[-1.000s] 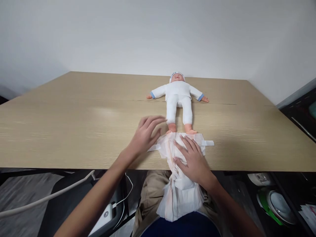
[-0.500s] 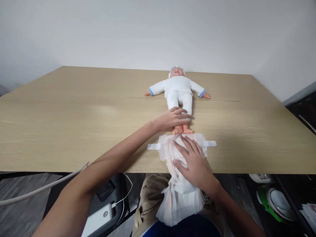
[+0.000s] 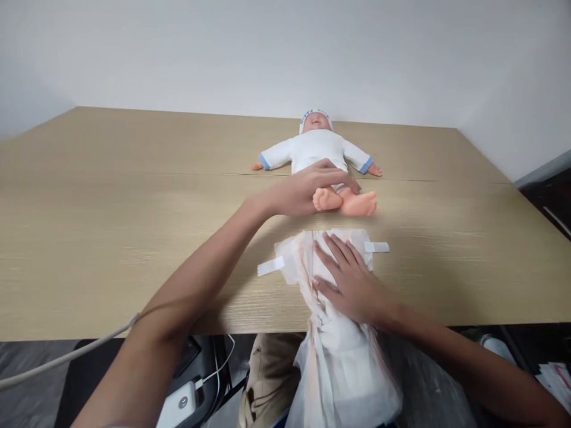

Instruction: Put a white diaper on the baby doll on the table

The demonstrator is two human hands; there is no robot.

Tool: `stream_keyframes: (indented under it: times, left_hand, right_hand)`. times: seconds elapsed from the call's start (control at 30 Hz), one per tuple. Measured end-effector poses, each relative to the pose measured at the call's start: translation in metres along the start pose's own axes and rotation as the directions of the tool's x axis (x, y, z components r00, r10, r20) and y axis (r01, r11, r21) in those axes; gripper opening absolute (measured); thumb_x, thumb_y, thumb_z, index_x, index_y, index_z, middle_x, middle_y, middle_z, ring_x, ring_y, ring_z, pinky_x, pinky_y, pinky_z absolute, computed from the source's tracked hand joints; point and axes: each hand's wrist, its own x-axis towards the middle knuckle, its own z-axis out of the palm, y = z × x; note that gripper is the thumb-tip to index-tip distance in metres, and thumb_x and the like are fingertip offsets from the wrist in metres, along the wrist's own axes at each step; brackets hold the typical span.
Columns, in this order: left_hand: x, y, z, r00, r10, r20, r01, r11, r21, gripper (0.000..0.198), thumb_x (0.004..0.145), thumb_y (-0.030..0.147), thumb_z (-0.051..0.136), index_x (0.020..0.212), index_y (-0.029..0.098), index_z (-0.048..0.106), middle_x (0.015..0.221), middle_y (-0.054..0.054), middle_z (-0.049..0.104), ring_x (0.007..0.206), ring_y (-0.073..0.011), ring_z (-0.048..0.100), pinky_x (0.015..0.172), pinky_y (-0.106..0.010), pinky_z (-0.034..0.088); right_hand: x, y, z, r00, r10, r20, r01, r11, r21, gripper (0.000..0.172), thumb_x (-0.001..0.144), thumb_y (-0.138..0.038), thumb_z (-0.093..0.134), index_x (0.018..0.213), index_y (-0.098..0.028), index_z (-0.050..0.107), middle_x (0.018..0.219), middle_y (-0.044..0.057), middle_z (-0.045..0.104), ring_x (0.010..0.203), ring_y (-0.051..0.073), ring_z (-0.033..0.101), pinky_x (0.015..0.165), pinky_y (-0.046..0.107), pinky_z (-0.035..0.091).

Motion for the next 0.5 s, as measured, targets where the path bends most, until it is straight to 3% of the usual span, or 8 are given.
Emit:
stream_keyframes:
  times: [0.27,0.4,0.5]
  left_hand:
    - [0.021,-0.001,-0.035,0.996,0.011,-0.084,-0.022,0.992,-0.122,0.045,0.096,0.044,0.082,0.132,0.020,0.072,0.131,-0.011,0.077,0.119,-0.0286,0.072,0.105,-0.043,0.056]
    - [0.024,0.002,-0.044,0.997,0.019,-0.077,-0.028,0.991,-0.127,0.050,0.102,0.043,0.078,0.137,0.009,0.068,0.139,-0.015,0.074,0.124,-0.0275,0.070,0.111,-0.047,0.056]
    - [0.023,0.002,-0.048,0.994,0.026,-0.104,-0.041,0.989,-0.143,0.048,0.103,0.038,0.079,0.137,0.008,0.065,0.139,-0.013,0.074,0.126,-0.0247,0.070,0.112,-0.042,0.056]
  right_hand:
    - [0.069,0.036,0.009,0.994,-0.008,-0.109,0.001,0.998,-0.068,0.072,0.115,-0.050,0.049,0.179,-0.021,0.032,0.187,0.017,0.027,0.175,0.033,0.023,0.142,0.063,0.021]
    - [0.112,0.056,0.011,0.993,-0.017,-0.113,0.009,0.998,-0.066,0.074,0.114,-0.051,0.049,0.178,-0.019,0.033,0.185,0.018,0.031,0.174,0.037,0.024,0.141,0.064,0.020]
    - [0.146,0.070,0.008,0.993,-0.015,-0.119,0.007,0.997,-0.073,0.073,0.113,-0.051,0.052,0.175,-0.014,0.040,0.185,0.021,0.030,0.173,0.042,0.023,0.140,0.065,0.020]
